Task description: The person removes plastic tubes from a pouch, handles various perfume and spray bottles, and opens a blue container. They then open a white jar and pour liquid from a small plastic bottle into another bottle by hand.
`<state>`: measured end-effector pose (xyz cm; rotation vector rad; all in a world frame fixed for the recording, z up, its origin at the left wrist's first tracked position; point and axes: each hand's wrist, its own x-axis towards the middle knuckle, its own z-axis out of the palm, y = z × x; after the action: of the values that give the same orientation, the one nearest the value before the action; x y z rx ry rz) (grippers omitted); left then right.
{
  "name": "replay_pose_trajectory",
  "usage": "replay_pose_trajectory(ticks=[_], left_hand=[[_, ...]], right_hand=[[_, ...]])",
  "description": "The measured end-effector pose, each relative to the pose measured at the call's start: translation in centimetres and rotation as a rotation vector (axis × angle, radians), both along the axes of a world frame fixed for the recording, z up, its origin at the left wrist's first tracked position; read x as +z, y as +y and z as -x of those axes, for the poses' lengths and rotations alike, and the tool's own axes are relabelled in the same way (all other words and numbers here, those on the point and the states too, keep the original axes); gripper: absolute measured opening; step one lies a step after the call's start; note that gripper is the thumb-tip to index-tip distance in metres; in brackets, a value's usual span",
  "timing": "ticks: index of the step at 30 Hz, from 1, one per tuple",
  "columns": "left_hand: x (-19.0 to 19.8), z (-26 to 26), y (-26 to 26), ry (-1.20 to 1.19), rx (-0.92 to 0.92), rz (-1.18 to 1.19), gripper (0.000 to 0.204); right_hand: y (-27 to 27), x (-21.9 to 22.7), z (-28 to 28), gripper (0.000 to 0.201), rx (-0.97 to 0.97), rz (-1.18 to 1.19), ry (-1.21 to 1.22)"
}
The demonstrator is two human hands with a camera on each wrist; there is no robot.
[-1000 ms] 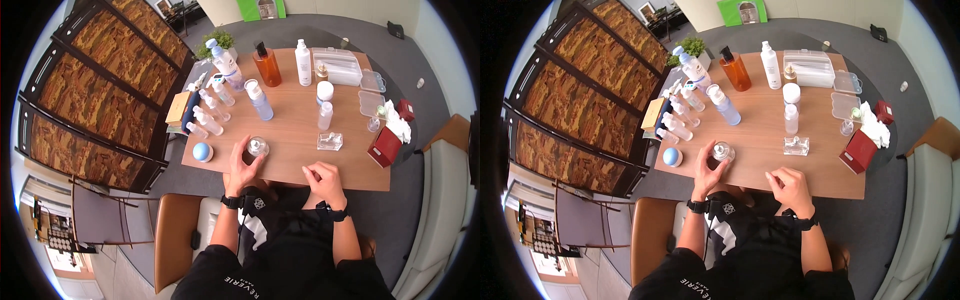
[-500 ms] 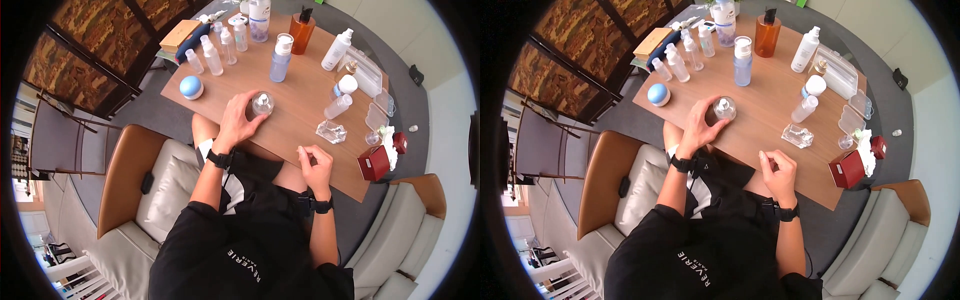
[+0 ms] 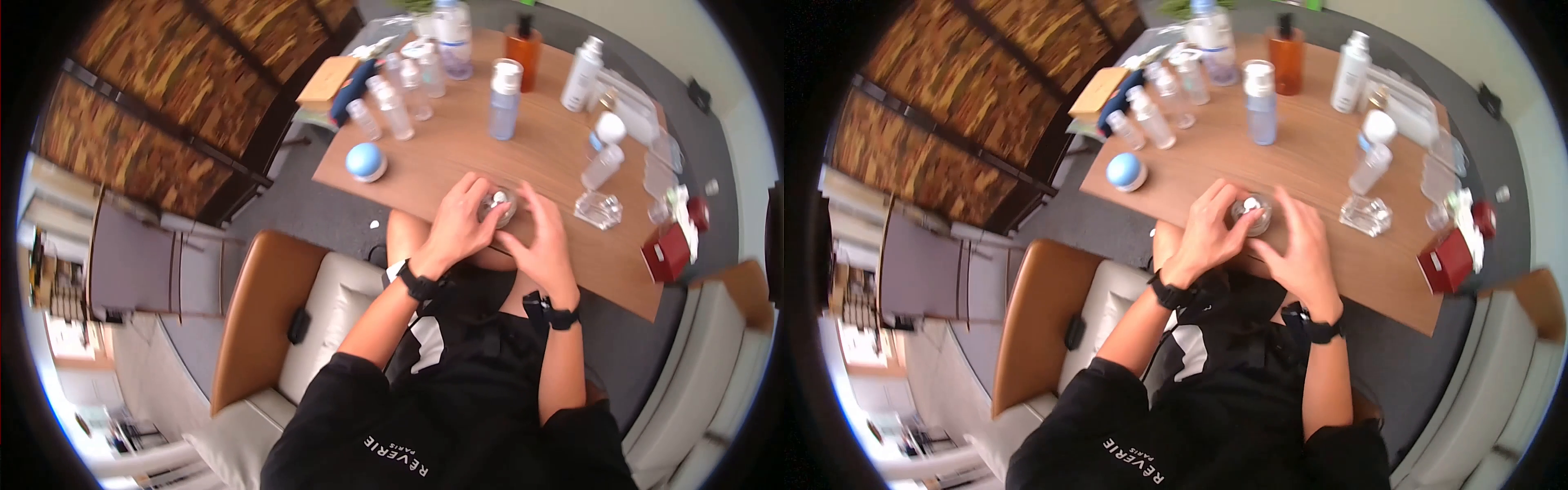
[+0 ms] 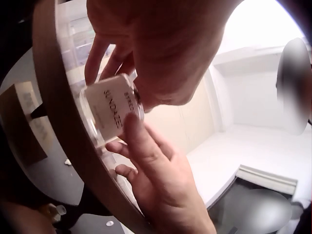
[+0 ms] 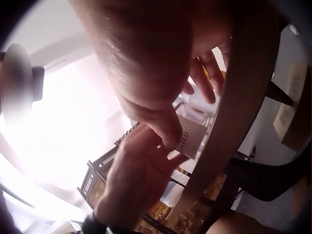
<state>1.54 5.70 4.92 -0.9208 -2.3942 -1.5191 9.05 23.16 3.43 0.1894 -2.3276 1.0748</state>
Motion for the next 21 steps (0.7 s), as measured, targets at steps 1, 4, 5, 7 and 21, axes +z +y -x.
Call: replay_pose_trajectory(ticks=[1,4,5,7,21], left_hand=[[0.6,0.0,-0.2,0.15,-0.028,0.074,0.022],[3.7,0.6,0.3,0.4,-0.159,0.419,0.023],[4.5,0.8,0.5,0.437,-0.205,0.524,0.022],[5.6,1.5,0.5,0.497,-0.252,0.607,0.021],[4.9,1.8,0.2,0.341,-0.328,0.651,0.018]], right_hand=[[-0.3,0.1,0.6,0.068,0.033,-0.029,-0.017],[0.1,-0.7,1.8,0.066,0.126,-0.041,-0.056],[0.0,-0.8,1.5,0.065,0.097,-0.06,-0.079],[-0.2,-0.7,1.2,0.064,0.084,-0.047,-0.091],[-0.4,-0.9,1.2,0.064,0.101,-0.028,-0.079]])
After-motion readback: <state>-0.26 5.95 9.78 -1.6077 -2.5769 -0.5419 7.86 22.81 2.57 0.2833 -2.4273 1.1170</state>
